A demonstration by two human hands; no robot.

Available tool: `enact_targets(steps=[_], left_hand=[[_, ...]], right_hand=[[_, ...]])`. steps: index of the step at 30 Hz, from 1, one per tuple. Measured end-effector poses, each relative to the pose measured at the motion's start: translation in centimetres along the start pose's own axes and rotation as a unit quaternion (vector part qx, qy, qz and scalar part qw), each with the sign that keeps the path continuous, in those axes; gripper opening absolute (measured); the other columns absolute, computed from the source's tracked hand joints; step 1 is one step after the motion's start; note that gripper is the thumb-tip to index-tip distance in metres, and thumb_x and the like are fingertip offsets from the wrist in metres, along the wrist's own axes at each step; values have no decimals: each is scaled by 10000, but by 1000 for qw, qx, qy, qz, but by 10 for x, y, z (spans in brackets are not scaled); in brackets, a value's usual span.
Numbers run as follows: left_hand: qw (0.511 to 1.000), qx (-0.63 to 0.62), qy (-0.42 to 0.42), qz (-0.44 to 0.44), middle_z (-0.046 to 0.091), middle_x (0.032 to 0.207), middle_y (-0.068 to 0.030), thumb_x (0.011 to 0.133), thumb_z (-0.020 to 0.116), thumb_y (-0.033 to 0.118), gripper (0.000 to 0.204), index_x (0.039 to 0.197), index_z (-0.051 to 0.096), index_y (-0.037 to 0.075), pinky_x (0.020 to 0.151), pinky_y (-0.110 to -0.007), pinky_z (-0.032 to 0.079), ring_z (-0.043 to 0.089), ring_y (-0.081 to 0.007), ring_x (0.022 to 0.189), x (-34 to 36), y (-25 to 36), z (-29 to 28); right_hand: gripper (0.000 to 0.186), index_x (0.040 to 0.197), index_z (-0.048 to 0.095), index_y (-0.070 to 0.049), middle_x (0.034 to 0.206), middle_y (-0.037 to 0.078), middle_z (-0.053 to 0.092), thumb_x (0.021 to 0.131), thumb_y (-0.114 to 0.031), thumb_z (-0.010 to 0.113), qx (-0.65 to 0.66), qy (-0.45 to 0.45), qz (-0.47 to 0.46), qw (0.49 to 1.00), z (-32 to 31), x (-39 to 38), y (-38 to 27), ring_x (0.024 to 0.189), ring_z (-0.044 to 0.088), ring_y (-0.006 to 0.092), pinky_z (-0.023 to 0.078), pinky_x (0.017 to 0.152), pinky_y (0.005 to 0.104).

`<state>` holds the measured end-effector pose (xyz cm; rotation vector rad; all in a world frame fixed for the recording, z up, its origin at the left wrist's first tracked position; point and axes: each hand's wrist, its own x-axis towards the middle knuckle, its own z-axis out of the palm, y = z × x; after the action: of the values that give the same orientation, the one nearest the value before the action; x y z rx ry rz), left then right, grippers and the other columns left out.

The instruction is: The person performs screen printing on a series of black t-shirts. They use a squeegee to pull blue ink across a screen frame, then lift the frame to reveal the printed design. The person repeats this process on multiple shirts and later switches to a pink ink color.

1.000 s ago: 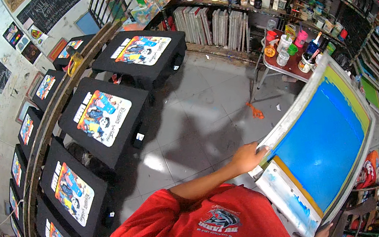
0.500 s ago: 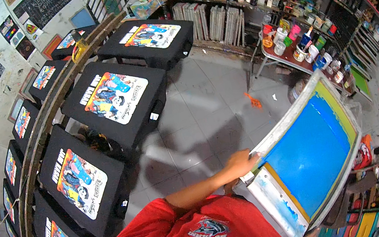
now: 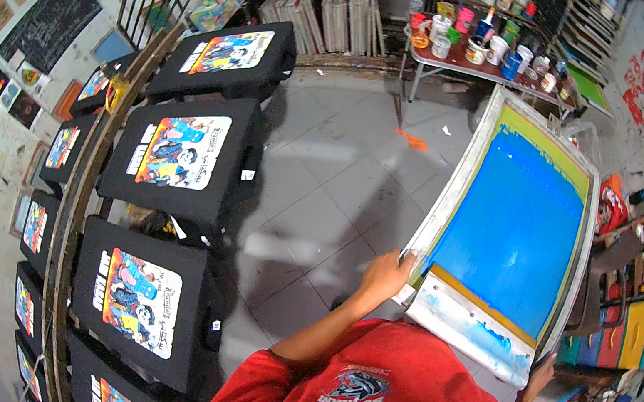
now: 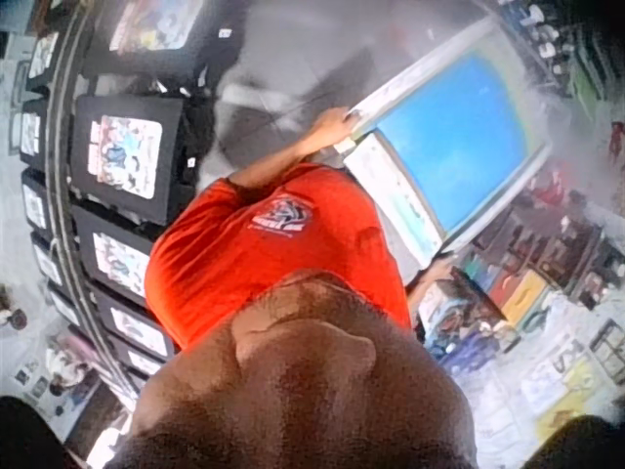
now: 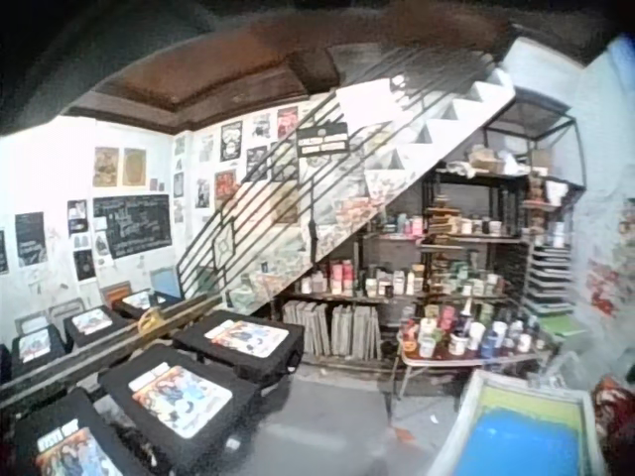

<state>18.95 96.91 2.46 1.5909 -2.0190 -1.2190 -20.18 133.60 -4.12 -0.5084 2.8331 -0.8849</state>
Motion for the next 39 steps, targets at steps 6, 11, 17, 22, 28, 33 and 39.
enact_targets(steps=[6,11,17,22,28,33,39], left_hand=[[999,-20,19,44,629,757,-239,942,397,495,557,920,597,-24,712,-494,462,618,-411,775,14,58,54],[995,-38,-26,94,636,863,-256,938,422,419,479,918,621,-17,734,-486,447,597,-436,852,30,147,95],[985,-65,-70,143,634,841,-249,938,423,403,462,928,622,-14,726,-469,450,601,-423,820,53,204,144],[981,-74,-99,147,622,774,-225,943,436,384,441,905,611,-19,687,-435,449,597,-381,748,80,244,170],[980,-33,-92,175,571,715,-199,960,434,377,450,822,574,-28,653,-411,425,530,-294,668,152,282,197],[975,-81,-97,183,515,660,-198,962,434,382,477,767,542,-40,621,-410,401,488,-282,630,245,306,218],[966,-87,-127,206,528,646,-151,965,430,412,505,763,540,-37,613,-399,401,480,-255,610,350,356,213]], right_hand=[[607,1081,606,92,1052,272,615,978,-449,351,43,22,68,997,-59,18,-35,966,558,401,396,913,416],[606,825,570,103,705,124,542,976,-456,388,169,172,108,965,-98,42,-4,687,463,225,390,670,390],[525,660,450,27,598,51,425,987,-380,387,179,208,125,954,-151,61,20,568,373,173,330,540,381],[527,665,470,34,606,61,455,988,-373,382,162,225,139,951,-162,88,14,573,376,171,328,535,377],[509,832,587,67,707,118,556,982,-378,390,131,243,198,940,-148,152,-13,650,483,197,406,630,354],[510,1010,635,70,816,173,625,967,-388,416,151,192,235,941,-132,217,-55,762,558,232,433,742,348],[489,870,611,76,738,151,594,959,-374,443,148,253,236,927,-93,287,-114,722,532,205,419,691,358]])
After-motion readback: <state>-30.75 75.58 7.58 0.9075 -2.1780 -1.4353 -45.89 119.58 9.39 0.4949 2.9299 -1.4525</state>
